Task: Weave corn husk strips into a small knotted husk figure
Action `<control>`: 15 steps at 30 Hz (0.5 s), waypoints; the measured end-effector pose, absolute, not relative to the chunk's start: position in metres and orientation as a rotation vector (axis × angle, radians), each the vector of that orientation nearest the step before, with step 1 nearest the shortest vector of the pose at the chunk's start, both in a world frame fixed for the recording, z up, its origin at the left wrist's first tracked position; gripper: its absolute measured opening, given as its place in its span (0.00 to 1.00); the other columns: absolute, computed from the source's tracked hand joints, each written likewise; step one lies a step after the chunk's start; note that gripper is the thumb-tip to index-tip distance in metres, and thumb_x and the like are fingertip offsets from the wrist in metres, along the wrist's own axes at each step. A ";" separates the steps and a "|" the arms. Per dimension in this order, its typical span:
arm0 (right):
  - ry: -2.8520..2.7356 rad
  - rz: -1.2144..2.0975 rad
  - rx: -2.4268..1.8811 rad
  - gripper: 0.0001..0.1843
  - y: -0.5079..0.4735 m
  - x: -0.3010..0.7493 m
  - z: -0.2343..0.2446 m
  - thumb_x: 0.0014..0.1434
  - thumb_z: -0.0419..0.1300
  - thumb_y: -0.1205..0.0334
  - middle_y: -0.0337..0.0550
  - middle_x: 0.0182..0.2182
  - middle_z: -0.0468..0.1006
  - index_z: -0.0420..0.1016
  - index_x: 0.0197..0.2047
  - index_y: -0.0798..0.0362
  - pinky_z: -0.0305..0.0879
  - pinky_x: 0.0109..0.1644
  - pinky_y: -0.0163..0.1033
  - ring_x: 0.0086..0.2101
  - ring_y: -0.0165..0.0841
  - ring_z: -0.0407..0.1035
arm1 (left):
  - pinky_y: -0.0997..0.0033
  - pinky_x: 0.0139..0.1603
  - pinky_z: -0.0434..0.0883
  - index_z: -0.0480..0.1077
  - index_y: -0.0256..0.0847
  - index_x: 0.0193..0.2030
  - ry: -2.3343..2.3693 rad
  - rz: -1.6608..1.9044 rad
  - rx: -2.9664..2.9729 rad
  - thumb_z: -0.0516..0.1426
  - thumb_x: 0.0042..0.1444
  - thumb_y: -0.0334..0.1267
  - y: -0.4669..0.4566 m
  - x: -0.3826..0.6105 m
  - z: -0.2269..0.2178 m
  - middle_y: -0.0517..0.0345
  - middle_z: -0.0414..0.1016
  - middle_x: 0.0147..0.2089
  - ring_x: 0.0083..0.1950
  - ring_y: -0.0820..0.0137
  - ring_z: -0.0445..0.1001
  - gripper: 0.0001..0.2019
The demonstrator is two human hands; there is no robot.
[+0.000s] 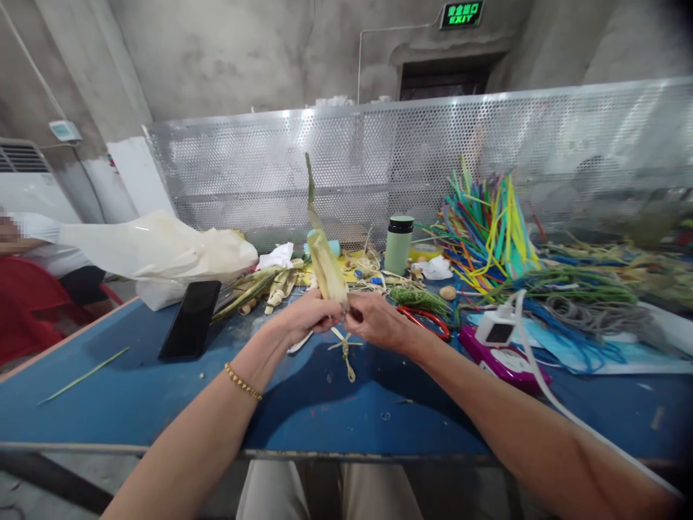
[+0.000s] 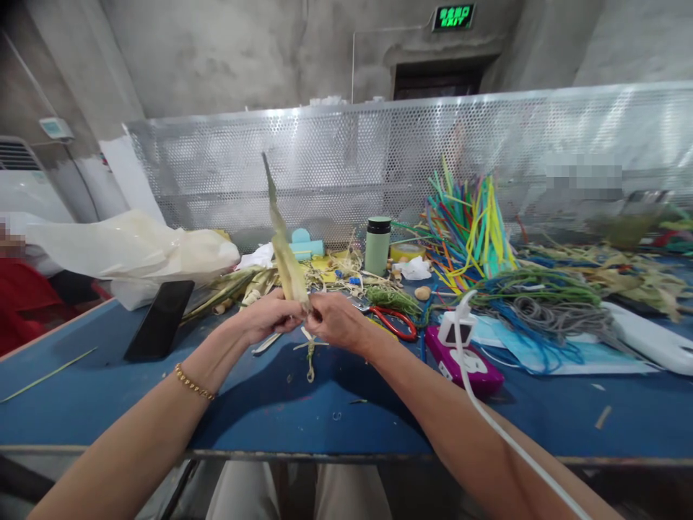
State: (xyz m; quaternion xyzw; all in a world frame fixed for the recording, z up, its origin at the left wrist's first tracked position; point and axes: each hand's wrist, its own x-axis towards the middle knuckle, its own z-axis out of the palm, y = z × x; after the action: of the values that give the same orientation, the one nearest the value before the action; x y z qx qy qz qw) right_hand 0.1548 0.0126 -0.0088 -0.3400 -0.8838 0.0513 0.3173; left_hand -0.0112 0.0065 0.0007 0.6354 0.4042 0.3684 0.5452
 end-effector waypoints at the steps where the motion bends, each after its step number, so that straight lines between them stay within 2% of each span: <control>1: -2.326 0.206 -0.920 0.07 0.013 0.156 -0.007 0.49 0.52 0.70 0.34 0.19 0.61 0.61 0.23 0.53 0.48 0.28 0.33 0.22 0.26 0.52 | 0.75 0.18 0.43 0.57 0.39 0.15 0.948 0.871 1.509 0.53 0.35 0.30 0.007 -0.012 0.000 0.65 0.54 0.14 0.17 0.81 0.49 0.06; 4: -2.346 0.403 -0.933 0.09 0.014 0.159 0.001 0.53 0.50 0.69 0.34 0.18 0.62 0.63 0.22 0.53 0.50 0.28 0.32 0.22 0.26 0.54 | 0.75 0.18 0.44 0.59 0.38 0.16 0.951 0.890 1.528 0.53 0.38 0.31 0.008 -0.013 0.000 0.64 0.56 0.15 0.17 0.80 0.51 0.06; 10: -2.273 0.417 -0.940 0.07 0.013 0.160 0.007 0.56 0.52 0.67 0.35 0.19 0.67 0.68 0.27 0.55 0.53 0.28 0.33 0.22 0.27 0.60 | 0.76 0.16 0.44 0.60 0.38 0.18 0.924 0.868 1.518 0.54 0.38 0.31 0.008 -0.015 0.003 0.65 0.54 0.15 0.17 0.81 0.49 0.05; 15: -2.281 0.491 -0.936 0.09 0.015 0.164 0.008 0.59 0.52 0.64 0.35 0.19 0.68 0.66 0.28 0.54 0.55 0.29 0.33 0.20 0.27 0.61 | 0.78 0.15 0.44 0.58 0.39 0.18 0.789 0.794 1.332 0.55 0.37 0.30 0.012 -0.020 0.004 0.67 0.51 0.15 0.16 0.82 0.46 0.07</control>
State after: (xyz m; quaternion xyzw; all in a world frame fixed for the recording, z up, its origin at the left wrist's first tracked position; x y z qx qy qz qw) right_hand 0.1645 0.0154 0.0076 -0.3542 -0.8630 0.1857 0.3088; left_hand -0.0204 0.0124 0.0041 0.5851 0.3468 0.3486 0.6449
